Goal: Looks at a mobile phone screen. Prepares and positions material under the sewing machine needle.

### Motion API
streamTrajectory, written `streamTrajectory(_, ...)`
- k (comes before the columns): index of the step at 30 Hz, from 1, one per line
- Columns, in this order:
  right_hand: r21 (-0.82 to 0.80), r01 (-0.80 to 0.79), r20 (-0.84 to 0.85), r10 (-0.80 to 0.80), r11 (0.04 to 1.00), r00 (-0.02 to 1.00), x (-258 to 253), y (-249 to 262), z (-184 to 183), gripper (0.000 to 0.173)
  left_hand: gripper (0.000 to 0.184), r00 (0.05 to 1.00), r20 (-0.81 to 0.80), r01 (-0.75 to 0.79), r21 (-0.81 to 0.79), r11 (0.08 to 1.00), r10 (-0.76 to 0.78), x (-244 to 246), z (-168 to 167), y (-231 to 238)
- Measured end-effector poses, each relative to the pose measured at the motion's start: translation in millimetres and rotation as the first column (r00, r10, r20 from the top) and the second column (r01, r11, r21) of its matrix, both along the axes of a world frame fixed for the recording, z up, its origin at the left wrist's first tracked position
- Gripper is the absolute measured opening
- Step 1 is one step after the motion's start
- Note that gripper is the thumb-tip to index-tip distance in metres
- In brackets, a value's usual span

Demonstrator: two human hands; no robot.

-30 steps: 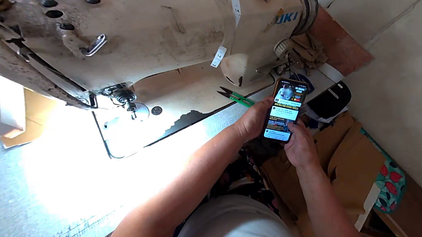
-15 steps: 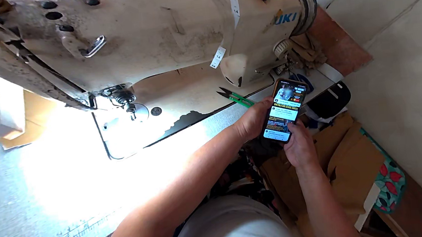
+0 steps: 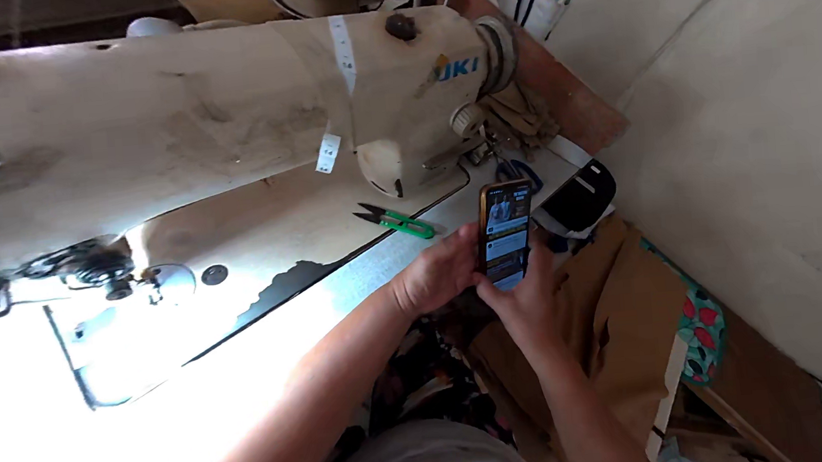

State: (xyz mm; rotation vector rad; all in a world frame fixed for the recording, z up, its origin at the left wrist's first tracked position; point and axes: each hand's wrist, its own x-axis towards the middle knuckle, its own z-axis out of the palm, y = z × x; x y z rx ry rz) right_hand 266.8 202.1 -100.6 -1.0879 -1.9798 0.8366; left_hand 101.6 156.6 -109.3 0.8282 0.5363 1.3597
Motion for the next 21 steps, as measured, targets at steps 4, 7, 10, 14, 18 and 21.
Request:
streamTrajectory(4, 0.011, 0.1, -0.014, -0.1, 0.995, 0.995, 21.2, 27.9, -3.7, 0.099, 0.092, 0.994, -0.111, 0.02, -0.004, 1.0, -0.021, -0.8, -0.4, 3.3)
streamTrajectory(7, 0.008, 0.242, -0.019, -0.242, 0.97, 0.97, 54.4, 93.4, -7.0, 0.083, 0.096, 0.987, -0.162, 0.005, -0.058, 0.998, -0.014, -2.6, -2.9, 4.9)
streamTrajectory(10, -0.046, 0.438, 0.14, -0.428, 0.898, 0.893, 82.3, 177.9, -10.1, 0.076, 0.095, 0.992, -0.127, 0.016, -0.089, 0.996, -0.027, -1.9, -4.7, 4.8)
streamTrajectory(14, -0.129, 0.607, 0.457, -0.497, 0.784, 0.738, 91.5, 279.9, -38.1, 0.088, 0.088, 0.991, -0.115, 0.052, -0.108, 0.993, -0.065, -1.6, -6.9, 4.6)
streamTrajectory(18, -0.134, 0.627, 0.636, -0.418, 0.768, 0.648, 74.2, 337.3, -68.6, 0.094, 0.084, 0.991, -0.075, 0.1, -0.154, 0.983, -0.113, -3.5, -6.8, 6.4)
streamTrajectory(21, -0.063, 0.61, 0.655, -0.429, 0.79, 0.622, 61.7, 358.8, -90.5, 0.095, 0.081, 0.987, -0.047, 0.146, -0.167, 0.975, -0.156, -5.6, -5.6, 7.8)
